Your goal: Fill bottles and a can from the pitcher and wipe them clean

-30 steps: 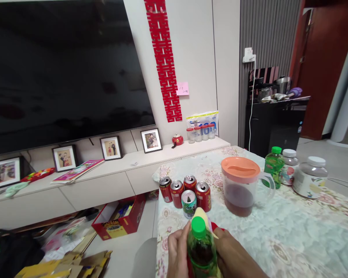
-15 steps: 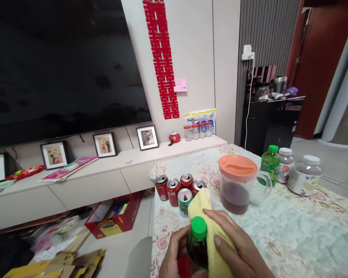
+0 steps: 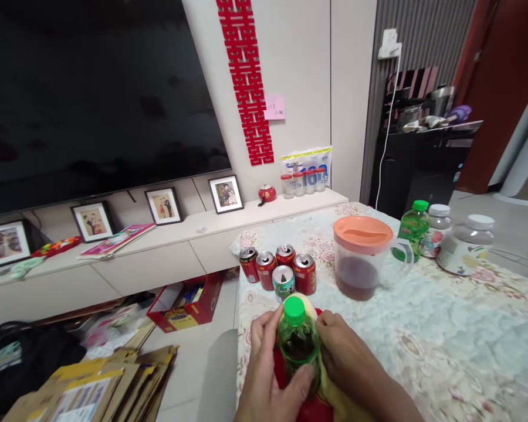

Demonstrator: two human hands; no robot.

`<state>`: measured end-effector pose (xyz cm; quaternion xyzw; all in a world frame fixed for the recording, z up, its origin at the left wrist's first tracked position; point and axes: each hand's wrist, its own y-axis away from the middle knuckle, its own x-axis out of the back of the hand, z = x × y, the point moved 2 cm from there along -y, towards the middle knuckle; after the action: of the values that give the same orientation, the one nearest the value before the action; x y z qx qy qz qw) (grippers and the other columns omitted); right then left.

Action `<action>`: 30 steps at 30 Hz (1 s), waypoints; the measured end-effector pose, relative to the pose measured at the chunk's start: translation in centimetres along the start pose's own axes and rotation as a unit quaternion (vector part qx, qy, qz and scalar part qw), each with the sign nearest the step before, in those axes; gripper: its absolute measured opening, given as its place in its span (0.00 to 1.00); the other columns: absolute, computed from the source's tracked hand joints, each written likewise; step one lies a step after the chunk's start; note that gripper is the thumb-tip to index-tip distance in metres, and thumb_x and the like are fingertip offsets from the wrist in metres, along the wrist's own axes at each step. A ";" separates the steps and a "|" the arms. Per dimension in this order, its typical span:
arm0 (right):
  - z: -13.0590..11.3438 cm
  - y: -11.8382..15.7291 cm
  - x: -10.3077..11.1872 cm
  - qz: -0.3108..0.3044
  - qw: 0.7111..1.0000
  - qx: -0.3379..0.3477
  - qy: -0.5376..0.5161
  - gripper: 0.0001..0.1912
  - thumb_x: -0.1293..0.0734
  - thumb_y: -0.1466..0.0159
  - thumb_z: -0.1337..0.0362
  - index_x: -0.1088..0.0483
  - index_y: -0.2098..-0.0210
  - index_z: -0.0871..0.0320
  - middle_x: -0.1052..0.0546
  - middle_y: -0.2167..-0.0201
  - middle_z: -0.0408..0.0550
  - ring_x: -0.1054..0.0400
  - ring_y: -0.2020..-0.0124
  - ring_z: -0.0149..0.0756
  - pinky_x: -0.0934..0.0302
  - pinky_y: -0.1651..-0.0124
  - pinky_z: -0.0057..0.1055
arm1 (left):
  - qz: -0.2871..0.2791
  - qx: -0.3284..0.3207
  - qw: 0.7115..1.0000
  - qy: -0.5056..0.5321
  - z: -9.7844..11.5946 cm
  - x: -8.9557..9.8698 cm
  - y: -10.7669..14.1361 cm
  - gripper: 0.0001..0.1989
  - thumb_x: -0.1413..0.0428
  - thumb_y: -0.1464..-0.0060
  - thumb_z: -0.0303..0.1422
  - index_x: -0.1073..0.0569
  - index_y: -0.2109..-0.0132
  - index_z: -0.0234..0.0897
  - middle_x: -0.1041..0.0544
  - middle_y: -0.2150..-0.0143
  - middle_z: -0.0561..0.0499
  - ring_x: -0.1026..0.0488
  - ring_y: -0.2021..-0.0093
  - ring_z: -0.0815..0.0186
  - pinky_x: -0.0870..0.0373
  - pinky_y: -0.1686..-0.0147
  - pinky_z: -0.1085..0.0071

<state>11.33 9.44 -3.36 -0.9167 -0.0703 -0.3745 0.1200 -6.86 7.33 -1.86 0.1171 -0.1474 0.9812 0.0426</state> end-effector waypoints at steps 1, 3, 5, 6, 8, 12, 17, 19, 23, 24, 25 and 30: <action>-0.2 0.0 0.5 -0.003 1.000 0.002 0.000 0.17 0.40 0.40 0.73 0.21 0.60 0.58 0.23 0.60 0.55 0.29 0.56 0.45 0.33 0.52 0.39 | -0.007 0.007 1.000 -0.001 0.4 0.0 -0.1 0.34 0.35 0.45 0.46 0.30 0.34 0.40 0.32 0.38 0.40 0.32 0.36 0.47 0.33 0.36 0.56; -0.8 0.1 1.9 0.028 0.999 0.009 -0.035 0.23 0.39 0.39 0.71 0.23 0.47 0.58 0.22 0.52 0.56 0.29 0.49 0.46 0.34 0.44 0.42 | -0.012 0.028 1.000 -0.001 0.9 -0.1 -0.4 0.33 0.34 0.47 0.46 0.28 0.37 0.39 0.31 0.41 0.40 0.30 0.40 0.47 0.31 0.38 0.55; -1.5 0.6 3.4 0.093 0.989 0.000 -0.112 0.27 0.35 0.36 0.64 0.28 0.37 0.57 0.25 0.41 0.56 0.32 0.40 0.48 0.39 0.35 0.46 | 0.002 0.044 0.999 0.002 1.1 -0.2 -0.5 0.32 0.33 0.47 0.45 0.27 0.38 0.39 0.30 0.41 0.40 0.30 0.39 0.46 0.33 0.37 0.54; -1.8 1.0 4.1 0.117 0.979 -0.006 -0.165 0.29 0.33 0.35 0.60 0.30 0.35 0.57 0.27 0.37 0.56 0.34 0.36 0.50 0.41 0.32 0.48 | 0.011 0.047 0.999 0.005 1.1 -0.3 -0.5 0.32 0.33 0.47 0.44 0.27 0.38 0.39 0.30 0.40 0.41 0.30 0.39 0.46 0.33 0.36 0.53; -2.3 1.9 4.9 0.117 0.954 -0.015 -0.275 0.33 0.32 0.32 0.53 0.34 0.30 0.55 0.32 0.31 0.56 0.39 0.31 0.52 0.45 0.29 0.50 | 0.029 0.046 0.998 0.018 1.0 -0.5 -0.3 0.33 0.33 0.47 0.44 0.29 0.36 0.41 0.30 0.39 0.41 0.30 0.38 0.47 0.33 0.36 0.53; -2.8 2.9 5.5 0.061 0.933 -0.009 -0.356 0.27 0.35 0.28 0.48 0.30 0.32 0.48 0.38 0.27 0.50 0.49 0.25 0.51 0.51 0.26 0.48 | 0.039 0.039 0.998 0.024 0.5 -0.5 -0.1 0.37 0.32 0.48 0.47 0.30 0.34 0.44 0.27 0.40 0.43 0.27 0.40 0.47 0.31 0.38 0.51; -3.5 1.8 5.2 0.066 0.943 0.069 -0.317 0.21 0.27 0.35 0.59 0.21 0.42 0.45 0.29 0.41 0.50 0.36 0.36 0.47 0.41 0.34 0.40 | 0.032 0.008 0.999 -0.016 0.3 -0.1 -0.1 0.34 0.33 0.46 0.47 0.28 0.35 0.45 0.26 0.41 0.42 0.27 0.40 0.46 0.29 0.39 0.51; -3.5 1.3 5.1 0.066 0.947 0.081 -0.303 0.23 0.28 0.37 0.63 0.21 0.42 0.45 0.28 0.47 0.49 0.33 0.41 0.44 0.40 0.36 0.39 | 0.015 0.011 1.000 -0.021 0.1 -0.1 -0.1 0.34 0.35 0.44 0.47 0.30 0.33 0.46 0.26 0.40 0.42 0.28 0.39 0.46 0.29 0.39 0.51; -2.2 0.6 4.6 0.031 0.969 0.064 -0.237 0.21 0.32 0.37 0.66 0.21 0.45 0.52 0.27 0.51 0.50 0.31 0.47 0.43 0.39 0.40 0.40 | 0.003 0.025 0.999 -0.028 -0.3 -0.1 0.0 0.36 0.35 0.43 0.48 0.33 0.30 0.49 0.29 0.37 0.43 0.30 0.37 0.46 0.32 0.36 0.50; -1.7 0.5 4.3 0.003 0.976 0.056 -0.211 0.20 0.33 0.38 0.68 0.21 0.47 0.53 0.27 0.53 0.50 0.31 0.49 0.43 0.38 0.42 0.40 | 0.008 0.027 0.999 -0.031 -0.3 -0.1 0.0 0.36 0.35 0.43 0.48 0.33 0.30 0.48 0.30 0.36 0.42 0.30 0.36 0.45 0.33 0.35 0.49; -1.2 0.5 3.8 -0.029 0.982 0.045 -0.183 0.20 0.34 0.39 0.70 0.21 0.49 0.54 0.26 0.55 0.50 0.30 0.50 0.43 0.37 0.44 0.40 | 0.011 0.030 0.999 -0.034 -0.3 0.0 0.0 0.37 0.35 0.44 0.49 0.32 0.31 0.47 0.30 0.36 0.42 0.31 0.35 0.45 0.34 0.35 0.49; 0.4 0.5 1.5 -0.104 0.993 -0.009 -0.048 0.18 0.37 0.45 0.75 0.21 0.59 0.58 0.27 0.58 0.52 0.31 0.53 0.45 0.36 0.49 0.41 | -0.006 0.055 0.998 -0.037 0.2 0.1 -0.1 0.37 0.34 0.45 0.48 0.31 0.32 0.47 0.29 0.36 0.42 0.33 0.33 0.44 0.35 0.33 0.49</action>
<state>12.78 9.15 -2.68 -0.9223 -0.1680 -0.3412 0.0686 -6.95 7.39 -1.66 0.1563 -0.0938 0.9826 0.0365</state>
